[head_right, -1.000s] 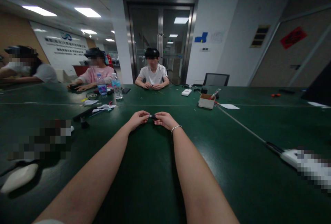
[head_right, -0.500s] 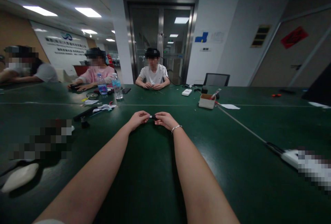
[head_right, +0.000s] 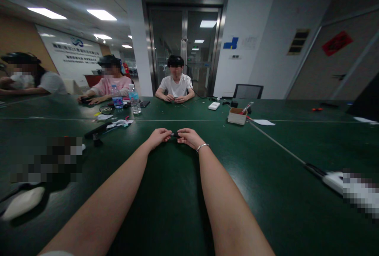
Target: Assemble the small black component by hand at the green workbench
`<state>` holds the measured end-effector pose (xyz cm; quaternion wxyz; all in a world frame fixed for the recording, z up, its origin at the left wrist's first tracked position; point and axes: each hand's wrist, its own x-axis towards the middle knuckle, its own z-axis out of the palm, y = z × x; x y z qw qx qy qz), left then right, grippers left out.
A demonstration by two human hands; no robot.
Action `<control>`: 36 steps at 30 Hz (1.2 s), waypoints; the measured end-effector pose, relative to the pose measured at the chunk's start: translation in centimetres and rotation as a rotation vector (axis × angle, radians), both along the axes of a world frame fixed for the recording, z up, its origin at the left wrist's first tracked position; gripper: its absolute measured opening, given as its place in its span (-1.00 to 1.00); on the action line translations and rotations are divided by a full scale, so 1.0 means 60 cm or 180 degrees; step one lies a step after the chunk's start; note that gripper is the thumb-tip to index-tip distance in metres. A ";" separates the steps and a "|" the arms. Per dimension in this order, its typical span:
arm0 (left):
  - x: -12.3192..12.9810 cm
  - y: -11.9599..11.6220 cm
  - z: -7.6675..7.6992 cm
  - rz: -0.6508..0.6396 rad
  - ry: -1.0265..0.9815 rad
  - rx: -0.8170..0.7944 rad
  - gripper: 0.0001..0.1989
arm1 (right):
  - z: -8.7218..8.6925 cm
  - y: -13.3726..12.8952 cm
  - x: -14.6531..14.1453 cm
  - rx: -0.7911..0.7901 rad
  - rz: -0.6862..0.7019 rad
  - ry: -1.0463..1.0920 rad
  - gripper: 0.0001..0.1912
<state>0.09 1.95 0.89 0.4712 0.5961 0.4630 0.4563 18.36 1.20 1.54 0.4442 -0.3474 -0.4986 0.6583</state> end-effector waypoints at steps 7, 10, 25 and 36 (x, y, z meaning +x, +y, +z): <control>-0.005 0.007 -0.006 -0.0009 0.0249 0.0065 -0.67 | 0.000 -0.001 0.002 0.0066 0.0078 -0.0040 -0.82; -0.006 0.006 -0.006 0.0006 0.0317 0.0099 -0.61 | -0.001 -0.001 0.004 0.0124 0.0138 -0.0030 -0.79; 0.001 -0.003 0.003 0.0156 0.0649 0.0085 -0.51 | 0.006 -0.011 0.004 0.0267 0.0354 -0.0150 -0.69; 0.006 -0.017 0.005 0.0275 0.1430 0.0751 -0.45 | -0.002 0.001 -0.016 0.1001 0.0276 -0.1058 -0.79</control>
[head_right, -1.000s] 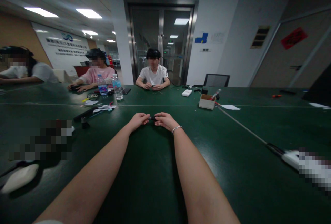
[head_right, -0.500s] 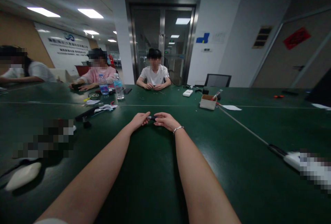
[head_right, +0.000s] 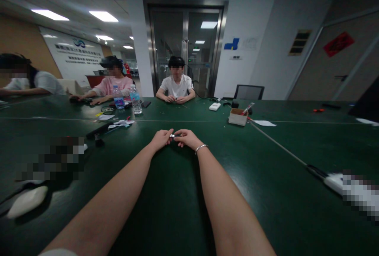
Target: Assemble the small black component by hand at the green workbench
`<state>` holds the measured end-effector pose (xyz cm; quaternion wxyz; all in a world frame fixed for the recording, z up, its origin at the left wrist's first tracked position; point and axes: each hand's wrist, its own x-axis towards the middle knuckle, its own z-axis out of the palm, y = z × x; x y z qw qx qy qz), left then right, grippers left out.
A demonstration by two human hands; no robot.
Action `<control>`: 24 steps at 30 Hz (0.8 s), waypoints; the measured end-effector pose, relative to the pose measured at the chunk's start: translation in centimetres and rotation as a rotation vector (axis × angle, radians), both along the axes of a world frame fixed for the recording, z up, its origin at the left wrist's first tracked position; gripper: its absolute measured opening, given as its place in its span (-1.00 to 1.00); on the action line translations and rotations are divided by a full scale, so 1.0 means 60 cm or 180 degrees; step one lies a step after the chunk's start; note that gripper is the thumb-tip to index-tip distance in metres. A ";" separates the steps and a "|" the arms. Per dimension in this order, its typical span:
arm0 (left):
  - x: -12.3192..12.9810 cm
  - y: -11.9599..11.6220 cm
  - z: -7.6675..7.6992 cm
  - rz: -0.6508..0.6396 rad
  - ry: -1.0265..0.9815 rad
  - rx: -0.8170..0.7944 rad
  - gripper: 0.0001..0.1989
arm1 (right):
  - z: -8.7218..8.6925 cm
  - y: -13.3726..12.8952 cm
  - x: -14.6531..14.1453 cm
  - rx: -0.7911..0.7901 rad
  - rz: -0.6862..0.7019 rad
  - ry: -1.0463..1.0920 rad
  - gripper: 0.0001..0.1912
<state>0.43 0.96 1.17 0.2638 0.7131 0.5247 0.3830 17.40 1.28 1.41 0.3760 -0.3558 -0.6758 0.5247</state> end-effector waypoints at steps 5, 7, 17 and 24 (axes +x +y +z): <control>0.000 -0.009 0.008 -0.0021 0.0282 0.0174 -0.43 | 0.010 -0.010 -0.004 0.0218 -0.0031 -0.0225 -0.84; -0.001 -0.008 0.006 -0.0071 0.0191 0.0121 -0.44 | 0.011 -0.011 -0.006 0.0243 -0.0094 -0.0262 -0.85; -0.013 -0.004 0.004 -0.0514 -0.1215 -0.0182 -0.64 | -0.001 0.002 -0.003 0.0113 -0.0422 -0.0065 -0.83; -0.014 0.005 -0.003 -0.0516 -0.1304 -0.0173 -0.63 | -0.002 0.003 0.000 -0.0031 -0.0428 -0.0029 -0.78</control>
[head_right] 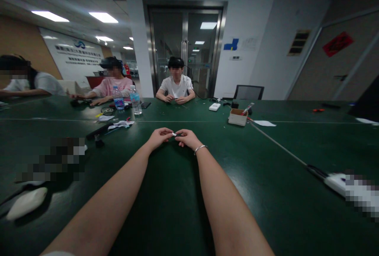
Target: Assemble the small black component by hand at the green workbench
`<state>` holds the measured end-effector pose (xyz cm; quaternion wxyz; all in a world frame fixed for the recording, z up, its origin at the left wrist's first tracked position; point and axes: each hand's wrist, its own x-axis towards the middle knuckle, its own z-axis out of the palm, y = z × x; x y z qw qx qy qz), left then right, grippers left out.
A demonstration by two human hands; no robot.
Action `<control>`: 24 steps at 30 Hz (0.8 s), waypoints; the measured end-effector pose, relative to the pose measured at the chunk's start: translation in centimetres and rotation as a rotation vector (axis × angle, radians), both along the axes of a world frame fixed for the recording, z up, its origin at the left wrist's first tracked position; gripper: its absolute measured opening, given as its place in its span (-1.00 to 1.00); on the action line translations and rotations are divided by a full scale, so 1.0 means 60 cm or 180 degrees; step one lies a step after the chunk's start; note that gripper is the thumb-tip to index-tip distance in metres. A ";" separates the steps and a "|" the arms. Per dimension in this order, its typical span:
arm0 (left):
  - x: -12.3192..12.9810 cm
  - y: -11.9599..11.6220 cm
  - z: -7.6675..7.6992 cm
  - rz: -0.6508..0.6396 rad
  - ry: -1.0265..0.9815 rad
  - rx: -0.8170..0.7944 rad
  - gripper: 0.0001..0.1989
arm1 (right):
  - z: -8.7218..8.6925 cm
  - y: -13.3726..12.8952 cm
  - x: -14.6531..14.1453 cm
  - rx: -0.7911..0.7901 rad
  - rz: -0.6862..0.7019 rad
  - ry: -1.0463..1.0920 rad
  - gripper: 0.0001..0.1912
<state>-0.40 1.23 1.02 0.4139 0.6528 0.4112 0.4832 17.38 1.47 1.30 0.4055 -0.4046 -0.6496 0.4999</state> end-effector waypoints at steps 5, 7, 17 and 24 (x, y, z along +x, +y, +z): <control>-0.002 0.012 -0.010 0.0163 0.0060 -0.0012 -0.65 | -0.002 0.001 0.001 -0.0041 -0.0059 0.0088 -0.70; -0.003 0.017 -0.015 0.0183 0.0105 -0.0006 -0.67 | -0.003 0.001 0.001 -0.0037 -0.0054 0.0095 -0.73; -0.003 0.013 -0.011 0.0279 0.0382 0.0006 -0.68 | -0.005 0.006 0.004 -0.0192 0.0098 0.0263 -0.80; -0.002 0.011 -0.008 0.0328 0.0635 0.0041 -0.62 | -0.010 0.009 0.005 -0.0229 0.0162 0.0368 -0.80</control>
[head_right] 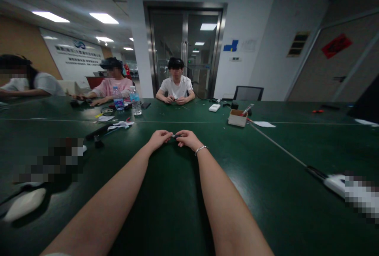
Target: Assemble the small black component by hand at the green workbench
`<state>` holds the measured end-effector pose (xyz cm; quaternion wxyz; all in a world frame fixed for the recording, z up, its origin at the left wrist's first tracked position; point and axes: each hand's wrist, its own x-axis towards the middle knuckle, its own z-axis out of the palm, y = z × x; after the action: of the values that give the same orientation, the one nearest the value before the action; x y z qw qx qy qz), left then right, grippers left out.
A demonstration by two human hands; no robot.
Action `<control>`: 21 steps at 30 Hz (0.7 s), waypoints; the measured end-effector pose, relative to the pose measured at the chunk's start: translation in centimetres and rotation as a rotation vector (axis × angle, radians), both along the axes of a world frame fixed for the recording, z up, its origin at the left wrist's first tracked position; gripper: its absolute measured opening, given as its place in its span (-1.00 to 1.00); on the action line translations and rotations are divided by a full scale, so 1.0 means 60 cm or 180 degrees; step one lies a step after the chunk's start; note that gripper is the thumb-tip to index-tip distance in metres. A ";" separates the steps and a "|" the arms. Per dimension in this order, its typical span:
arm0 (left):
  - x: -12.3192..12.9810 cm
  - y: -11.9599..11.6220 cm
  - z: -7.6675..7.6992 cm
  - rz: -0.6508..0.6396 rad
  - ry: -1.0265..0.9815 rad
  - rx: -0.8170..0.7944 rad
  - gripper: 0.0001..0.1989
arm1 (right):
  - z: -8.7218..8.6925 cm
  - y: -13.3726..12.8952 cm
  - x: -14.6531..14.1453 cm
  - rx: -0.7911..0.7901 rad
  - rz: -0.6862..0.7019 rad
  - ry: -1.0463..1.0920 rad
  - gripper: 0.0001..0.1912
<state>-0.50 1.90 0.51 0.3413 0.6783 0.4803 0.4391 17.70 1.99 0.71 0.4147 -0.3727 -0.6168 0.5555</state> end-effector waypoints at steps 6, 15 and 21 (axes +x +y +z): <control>0.000 -0.001 -0.001 0.0040 0.0260 0.0019 -0.57 | 0.001 -0.003 0.003 0.0066 0.0106 -0.0003 -0.79; 0.007 -0.010 0.010 0.0368 0.0850 0.0145 -0.51 | 0.010 -0.011 -0.014 0.0585 -0.0097 -0.0438 -0.80; 0.018 -0.019 0.016 0.0665 0.1153 0.0072 -0.47 | 0.010 -0.014 -0.023 0.1013 -0.0450 -0.0829 -0.79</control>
<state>0.59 0.78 1.50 0.1943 0.6964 0.5967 0.3483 16.33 1.14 1.28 0.4230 -0.4135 -0.7174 0.3679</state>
